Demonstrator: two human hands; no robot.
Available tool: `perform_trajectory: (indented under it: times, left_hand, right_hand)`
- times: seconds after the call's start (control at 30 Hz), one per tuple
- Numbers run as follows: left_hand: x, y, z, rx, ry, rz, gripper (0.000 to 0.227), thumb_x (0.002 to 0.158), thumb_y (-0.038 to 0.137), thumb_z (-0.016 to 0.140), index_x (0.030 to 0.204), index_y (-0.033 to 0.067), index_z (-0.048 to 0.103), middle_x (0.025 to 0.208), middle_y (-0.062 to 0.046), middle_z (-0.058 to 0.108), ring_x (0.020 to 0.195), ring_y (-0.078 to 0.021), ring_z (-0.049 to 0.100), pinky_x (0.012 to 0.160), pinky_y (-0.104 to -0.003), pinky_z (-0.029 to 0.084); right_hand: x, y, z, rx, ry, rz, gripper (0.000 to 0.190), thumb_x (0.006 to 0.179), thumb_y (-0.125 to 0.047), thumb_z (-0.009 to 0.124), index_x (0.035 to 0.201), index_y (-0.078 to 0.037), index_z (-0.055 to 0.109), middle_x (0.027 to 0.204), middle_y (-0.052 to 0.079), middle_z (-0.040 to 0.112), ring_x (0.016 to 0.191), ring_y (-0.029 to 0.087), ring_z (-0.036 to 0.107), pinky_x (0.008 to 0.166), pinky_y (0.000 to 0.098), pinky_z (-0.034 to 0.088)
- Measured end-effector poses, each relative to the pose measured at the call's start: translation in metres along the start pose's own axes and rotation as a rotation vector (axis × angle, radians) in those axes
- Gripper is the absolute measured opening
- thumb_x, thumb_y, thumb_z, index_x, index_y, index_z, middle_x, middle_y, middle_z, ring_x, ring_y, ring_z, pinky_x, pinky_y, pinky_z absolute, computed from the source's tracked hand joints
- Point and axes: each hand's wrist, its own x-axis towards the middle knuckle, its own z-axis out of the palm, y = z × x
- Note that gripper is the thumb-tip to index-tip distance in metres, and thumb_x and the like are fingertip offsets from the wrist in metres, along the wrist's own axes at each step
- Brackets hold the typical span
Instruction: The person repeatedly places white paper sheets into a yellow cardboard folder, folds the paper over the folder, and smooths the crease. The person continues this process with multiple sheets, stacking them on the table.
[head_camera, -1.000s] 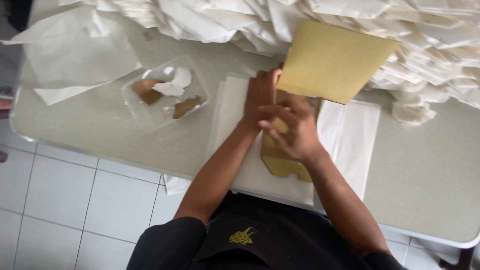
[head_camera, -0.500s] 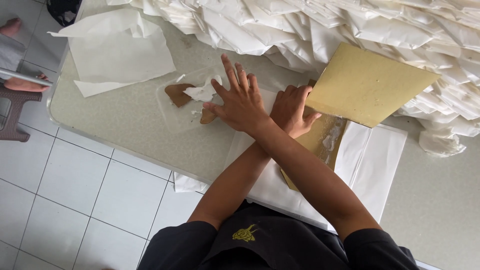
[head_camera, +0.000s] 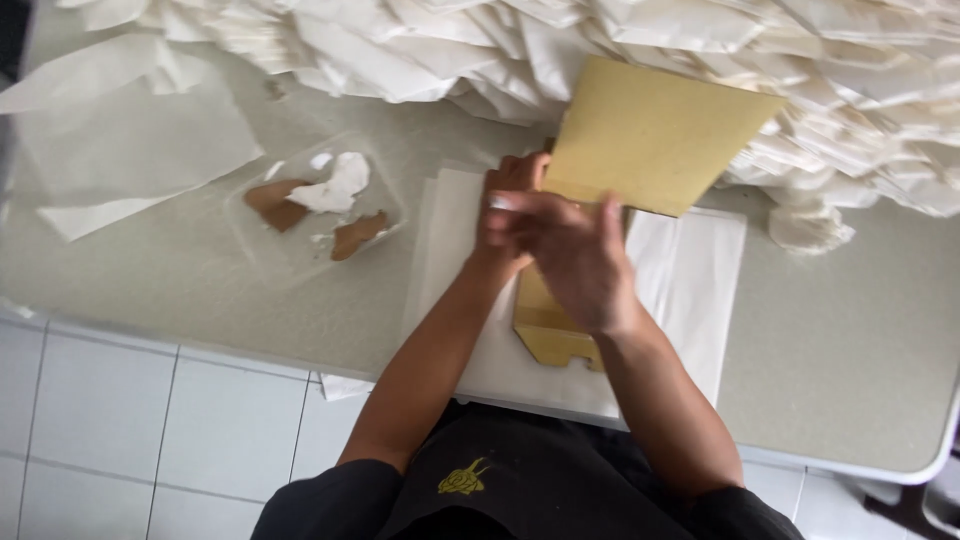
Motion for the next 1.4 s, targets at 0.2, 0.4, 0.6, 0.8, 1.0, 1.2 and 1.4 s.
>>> perform_trajectory:
  times: [0.2,0.4,0.6,0.8,1.0,1.2,1.4]
  left_hand:
    - [0.004,0.047,-0.049,-0.154,0.066,-0.095,0.068,0.072,0.035,0.086,0.125,0.0059,0.055,0.104,-0.015,0.062,0.096,-0.0365,0.06,0.08,-0.048,0.047]
    - [0.006,0.048,-0.053,-0.054,0.032,-0.051,0.065,0.074,0.032,0.09,0.119,0.0031,0.053,0.09,-0.013,0.065,0.096,-0.0311,0.061,0.077,-0.043,0.045]
    - [0.003,0.044,-0.049,-0.071,0.065,-0.008,0.064,0.075,0.033,0.089,0.119,0.0043,0.053,0.091,-0.014,0.068,0.094,-0.0315,0.061,0.075,-0.045,0.045]
    - [0.004,0.045,-0.051,-0.088,0.089,0.0,0.062,0.077,0.035,0.088,0.118,0.006,0.052,0.091,-0.013,0.068,0.092,-0.0315,0.061,0.073,-0.045,0.045]
    - [0.004,0.045,-0.051,-0.105,0.095,-0.002,0.062,0.074,0.031,0.089,0.117,0.0052,0.053,0.091,-0.014,0.068,0.091,-0.0323,0.061,0.073,-0.045,0.044]
    - [0.005,0.045,-0.052,-0.12,0.102,0.001,0.062,0.075,0.032,0.089,0.118,0.0053,0.054,0.093,-0.014,0.069,0.092,-0.0324,0.061,0.074,-0.046,0.045]
    - [0.004,0.045,-0.052,-0.129,0.103,0.004,0.062,0.075,0.032,0.089,0.118,0.0057,0.053,0.092,-0.015,0.069,0.091,-0.0332,0.061,0.074,-0.047,0.045]
  right_hand:
    - [-0.078,-0.043,-0.049,-1.323,0.523,-0.277,0.074,0.11,-0.053,0.02,0.155,0.005,0.033,0.125,0.022,0.065,0.119,0.039,0.061,0.096,0.0454,0.042]
    - [-0.111,-0.009,-0.091,-1.487,0.384,-0.179,0.089,0.105,-0.064,0.016,0.161,0.005,0.018,0.133,0.021,0.065,0.127,0.044,0.058,0.105,0.06,0.041]
    - [-0.115,-0.002,-0.117,-1.605,0.368,-0.197,0.077,0.105,-0.058,0.025,0.153,-0.004,0.048,0.114,0.014,0.066,0.104,0.036,0.066,0.086,0.0465,0.049]
    - [-0.108,0.007,-0.125,-1.743,0.405,-0.157,0.067,0.105,-0.061,0.031,0.148,-0.019,0.059,0.103,0.007,0.046,0.093,0.028,0.051,0.082,0.041,0.044]
    - [-0.098,0.005,-0.119,-1.829,0.38,-0.119,0.061,0.106,-0.059,0.035,0.148,-0.021,0.058,0.101,0.006,0.042,0.092,0.028,0.046,0.083,0.0424,0.042]
    - [-0.096,0.004,-0.114,-1.863,0.387,-0.073,0.06,0.106,-0.06,0.035,0.142,-0.021,0.064,0.101,0.005,0.043,0.094,0.027,0.047,0.084,0.0415,0.043]
    - [-0.106,0.012,-0.127,-1.751,0.386,-0.173,0.057,0.105,-0.062,0.035,0.124,-0.025,0.074,0.104,0.005,0.045,0.099,0.028,0.052,0.087,0.0413,0.049]
